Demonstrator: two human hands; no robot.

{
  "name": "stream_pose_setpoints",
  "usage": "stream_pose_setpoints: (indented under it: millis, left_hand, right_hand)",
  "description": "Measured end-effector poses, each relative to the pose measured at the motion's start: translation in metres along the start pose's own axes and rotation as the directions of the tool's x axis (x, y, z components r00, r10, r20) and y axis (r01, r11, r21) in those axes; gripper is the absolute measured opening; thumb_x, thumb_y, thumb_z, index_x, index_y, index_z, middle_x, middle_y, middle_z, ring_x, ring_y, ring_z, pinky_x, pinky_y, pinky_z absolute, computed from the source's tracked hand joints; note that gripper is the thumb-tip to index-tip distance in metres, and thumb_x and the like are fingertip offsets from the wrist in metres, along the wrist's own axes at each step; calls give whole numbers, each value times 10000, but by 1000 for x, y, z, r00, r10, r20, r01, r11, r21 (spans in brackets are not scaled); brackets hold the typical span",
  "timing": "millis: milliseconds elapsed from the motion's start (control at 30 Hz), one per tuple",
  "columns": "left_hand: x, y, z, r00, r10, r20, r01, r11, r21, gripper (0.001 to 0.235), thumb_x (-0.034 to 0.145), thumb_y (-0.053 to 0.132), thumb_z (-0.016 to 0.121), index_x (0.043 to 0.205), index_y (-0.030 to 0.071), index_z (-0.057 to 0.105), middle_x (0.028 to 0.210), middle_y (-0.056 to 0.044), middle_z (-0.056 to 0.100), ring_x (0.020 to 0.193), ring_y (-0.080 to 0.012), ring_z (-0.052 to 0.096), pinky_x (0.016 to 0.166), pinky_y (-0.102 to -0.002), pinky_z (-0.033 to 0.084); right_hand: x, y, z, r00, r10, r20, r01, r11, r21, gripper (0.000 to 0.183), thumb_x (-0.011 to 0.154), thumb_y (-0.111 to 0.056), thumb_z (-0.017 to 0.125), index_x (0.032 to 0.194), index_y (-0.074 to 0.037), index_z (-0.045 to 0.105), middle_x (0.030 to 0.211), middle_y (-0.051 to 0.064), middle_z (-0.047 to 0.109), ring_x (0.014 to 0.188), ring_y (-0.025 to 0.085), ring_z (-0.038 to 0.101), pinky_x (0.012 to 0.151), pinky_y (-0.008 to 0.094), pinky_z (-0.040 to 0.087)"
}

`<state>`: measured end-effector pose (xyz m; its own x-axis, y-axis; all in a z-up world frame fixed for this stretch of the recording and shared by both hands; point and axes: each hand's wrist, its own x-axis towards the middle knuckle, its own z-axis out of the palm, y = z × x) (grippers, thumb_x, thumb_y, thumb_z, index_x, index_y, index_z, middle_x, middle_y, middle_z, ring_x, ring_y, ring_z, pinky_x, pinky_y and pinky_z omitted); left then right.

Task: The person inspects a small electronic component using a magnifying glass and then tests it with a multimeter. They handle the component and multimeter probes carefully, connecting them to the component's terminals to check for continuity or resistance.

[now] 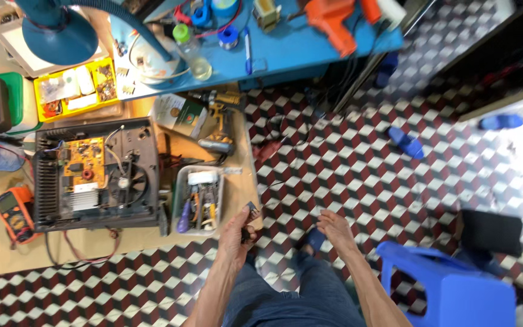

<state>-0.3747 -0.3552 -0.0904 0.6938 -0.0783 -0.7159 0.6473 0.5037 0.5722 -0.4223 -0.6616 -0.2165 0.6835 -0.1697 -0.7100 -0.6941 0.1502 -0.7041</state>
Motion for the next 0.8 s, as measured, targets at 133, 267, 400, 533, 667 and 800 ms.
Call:
stream_pose_setpoints:
  millis: [133, 267, 400, 533, 667, 800]
  left_hand:
    - [5, -3, 69, 995, 87, -51, -92, 991, -101, 256, 967, 305, 671, 1007, 57, 716, 845, -34, 717, 568, -73, 552, 519, -234, 453]
    - [5, 1, 134, 992, 85, -91, -101, 976, -191, 235, 915, 297, 711, 936, 66, 674, 867, -46, 729, 550, -111, 545, 516, -273, 460]
    - [19, 20, 174, 991, 83, -101, -96, 988, -121, 274, 914, 361, 728, 922, 89, 691, 833, -18, 678, 568, -103, 527, 523, -265, 412]
    - [49, 48, 194, 988, 107, -111, -122, 983, -140, 290, 923, 394, 726, 915, 105, 700, 803, 17, 641, 599, -77, 536, 570, -256, 436]
    - [68, 97, 210, 987, 97, -130, -120, 975, -185, 245, 885, 374, 699, 912, 133, 736, 808, 38, 714, 585, -62, 506, 587, -252, 433]
    - [93, 141, 211, 984, 136, -113, -159, 959, -234, 287, 915, 373, 732, 884, 90, 695, 767, 13, 691, 587, -72, 519, 580, -269, 434]
  right_hand:
    - [24, -83, -26, 994, -113, 13, 113, 982, -153, 484, 917, -52, 606, 1398, 4, 605, 1288, 146, 716, 1032, 193, 685, 880, 308, 571]
    - [36, -198, -23, 951, -269, 152, 294, 938, -185, 455, 913, -83, 642, 1360, -5, 618, 1267, 133, 727, 1048, 170, 692, 893, 300, 569]
    - [37, -306, 1, 854, -447, 267, 510, 819, -262, 439, 964, -170, 628, 1379, -31, 598, 1276, 99, 697, 1113, 147, 682, 914, 280, 546]
    - [65, -385, 31, 701, -604, 379, 684, 719, -119, 440, 955, -155, 610, 1358, 21, 605, 1255, 112, 699, 1073, 198, 693, 898, 306, 587]
    - [102, -463, 57, 696, -613, 372, 683, 726, -80, 381, 978, -166, 624, 1309, 21, 641, 1124, 126, 731, 984, 199, 734, 848, 312, 599]
    - [156, -554, 86, 664, -672, 330, 727, 683, -70, 321, 964, -144, 635, 1234, 23, 683, 1038, 107, 744, 861, 190, 735, 753, 308, 596]
